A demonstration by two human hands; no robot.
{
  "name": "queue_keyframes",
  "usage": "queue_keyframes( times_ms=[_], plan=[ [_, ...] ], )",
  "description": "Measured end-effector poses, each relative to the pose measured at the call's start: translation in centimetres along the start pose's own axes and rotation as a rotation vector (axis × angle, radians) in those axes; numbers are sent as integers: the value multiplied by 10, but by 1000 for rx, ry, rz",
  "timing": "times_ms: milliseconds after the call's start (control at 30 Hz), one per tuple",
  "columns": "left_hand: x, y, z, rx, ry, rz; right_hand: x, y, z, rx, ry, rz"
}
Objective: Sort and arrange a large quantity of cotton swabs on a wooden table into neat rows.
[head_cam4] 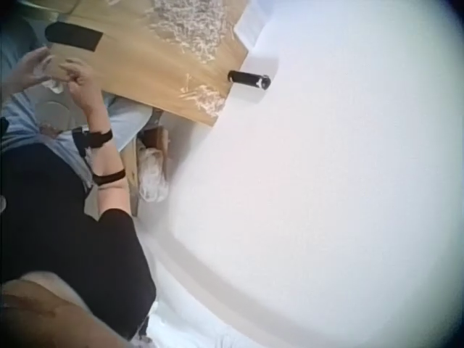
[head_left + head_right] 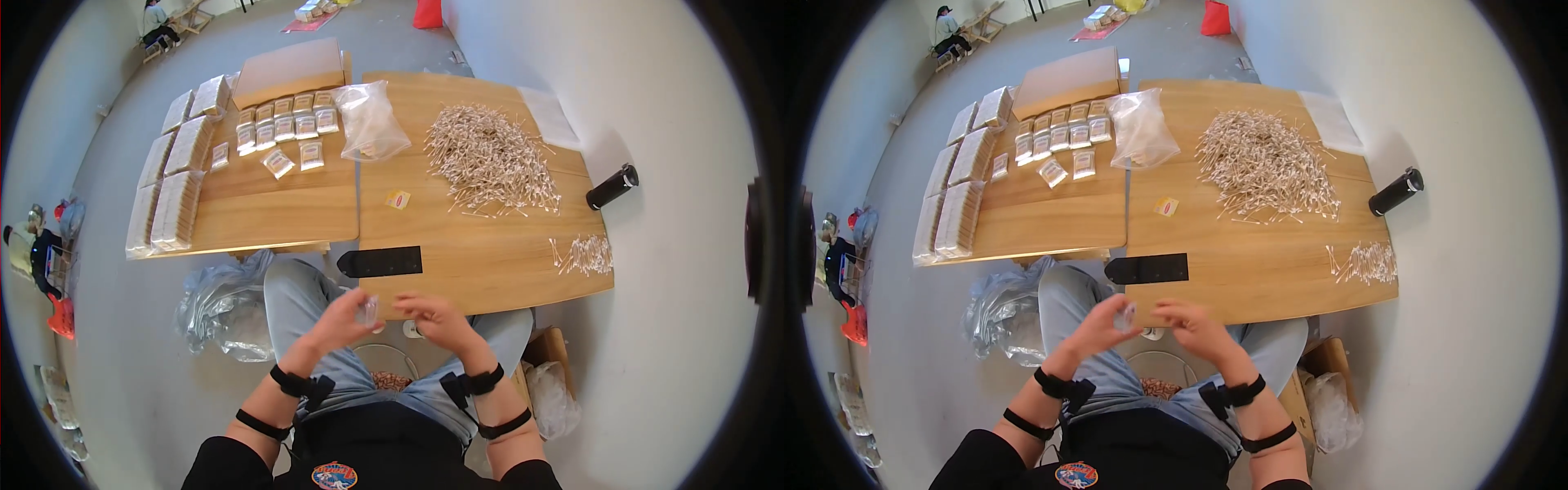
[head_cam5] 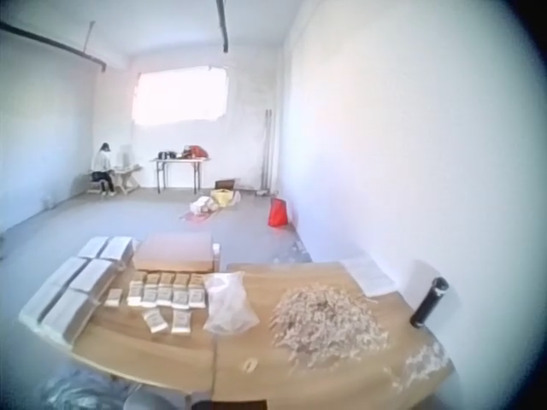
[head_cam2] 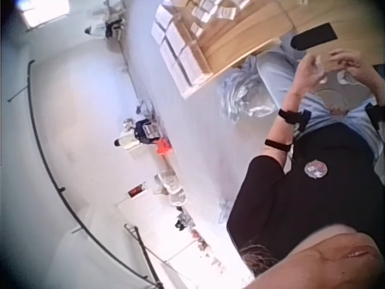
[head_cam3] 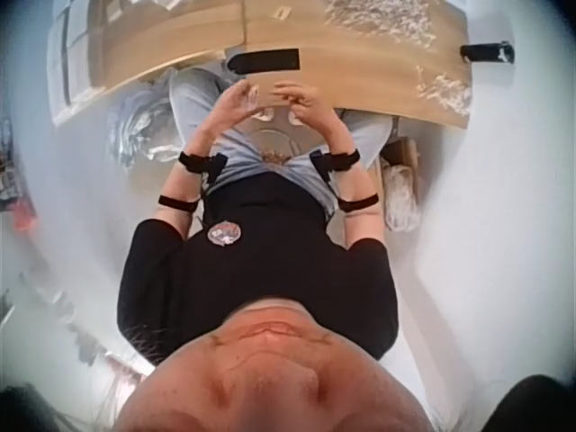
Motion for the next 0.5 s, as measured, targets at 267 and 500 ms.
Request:
queue_keyframes(
  times_ms=[267,500],
  plan=[
    [77,-57,-21,-280,-104,-322,-78,-79,13,-519,-106,516],
    [115,-57,-34,-256,-179,-626,-67,-73,12,-534,-154,643]
  ],
)
Point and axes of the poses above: each hand's wrist, its own z-axis away from the middle knuckle, its own y-axis out of the palm, x = y × z, the point moved 9 cm from there along -z, towards the middle knuckle, and after that the axes turned 13 degrees about -z, right-handed, at the moved point
